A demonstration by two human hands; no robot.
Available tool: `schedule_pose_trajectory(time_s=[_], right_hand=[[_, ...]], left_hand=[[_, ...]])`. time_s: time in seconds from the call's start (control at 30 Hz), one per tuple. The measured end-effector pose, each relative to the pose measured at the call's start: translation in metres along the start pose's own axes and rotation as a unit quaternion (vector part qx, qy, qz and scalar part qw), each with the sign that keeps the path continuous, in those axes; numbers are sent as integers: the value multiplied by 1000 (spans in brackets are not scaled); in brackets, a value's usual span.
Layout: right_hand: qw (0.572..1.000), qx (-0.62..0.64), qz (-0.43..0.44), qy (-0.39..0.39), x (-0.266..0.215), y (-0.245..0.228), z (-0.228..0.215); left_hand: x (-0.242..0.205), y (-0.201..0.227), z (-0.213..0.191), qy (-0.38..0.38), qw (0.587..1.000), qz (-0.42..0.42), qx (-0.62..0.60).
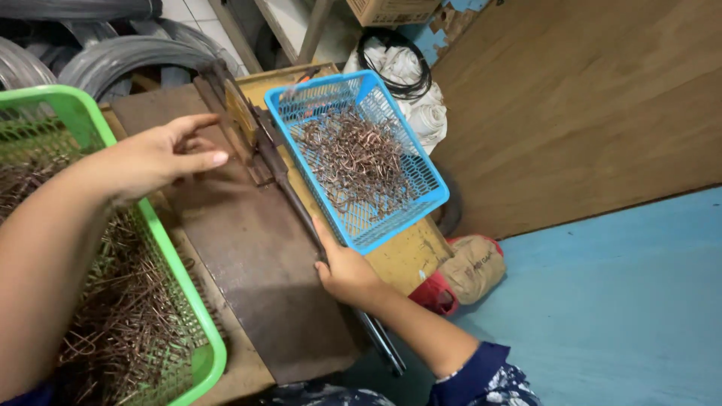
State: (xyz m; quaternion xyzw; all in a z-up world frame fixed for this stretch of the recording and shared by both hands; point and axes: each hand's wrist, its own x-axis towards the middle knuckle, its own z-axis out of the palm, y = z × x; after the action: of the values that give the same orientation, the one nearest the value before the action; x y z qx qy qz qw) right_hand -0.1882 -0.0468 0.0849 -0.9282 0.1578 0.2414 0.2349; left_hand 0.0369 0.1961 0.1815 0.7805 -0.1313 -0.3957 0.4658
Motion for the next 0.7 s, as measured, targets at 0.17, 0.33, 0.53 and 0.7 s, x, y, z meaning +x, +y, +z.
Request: schedule_pose_trajectory(time_s=[0.17, 0.33, 0.53, 0.7], right_hand=[[1000, 5, 0, 1, 2, -1, -2], [999, -25, 6, 18, 4, 4, 6], [999, -11, 7, 37, 5, 13, 18], [996, -19, -23, 87, 13, 22, 28]], left_hand=[[0, -48, 10, 8, 993, -11, 116], [-45, -54, 28, -5, 987, -80, 140], [-50, -116, 34, 43, 987, -56, 146], [-40, -168, 29, 240, 962, 25, 128]])
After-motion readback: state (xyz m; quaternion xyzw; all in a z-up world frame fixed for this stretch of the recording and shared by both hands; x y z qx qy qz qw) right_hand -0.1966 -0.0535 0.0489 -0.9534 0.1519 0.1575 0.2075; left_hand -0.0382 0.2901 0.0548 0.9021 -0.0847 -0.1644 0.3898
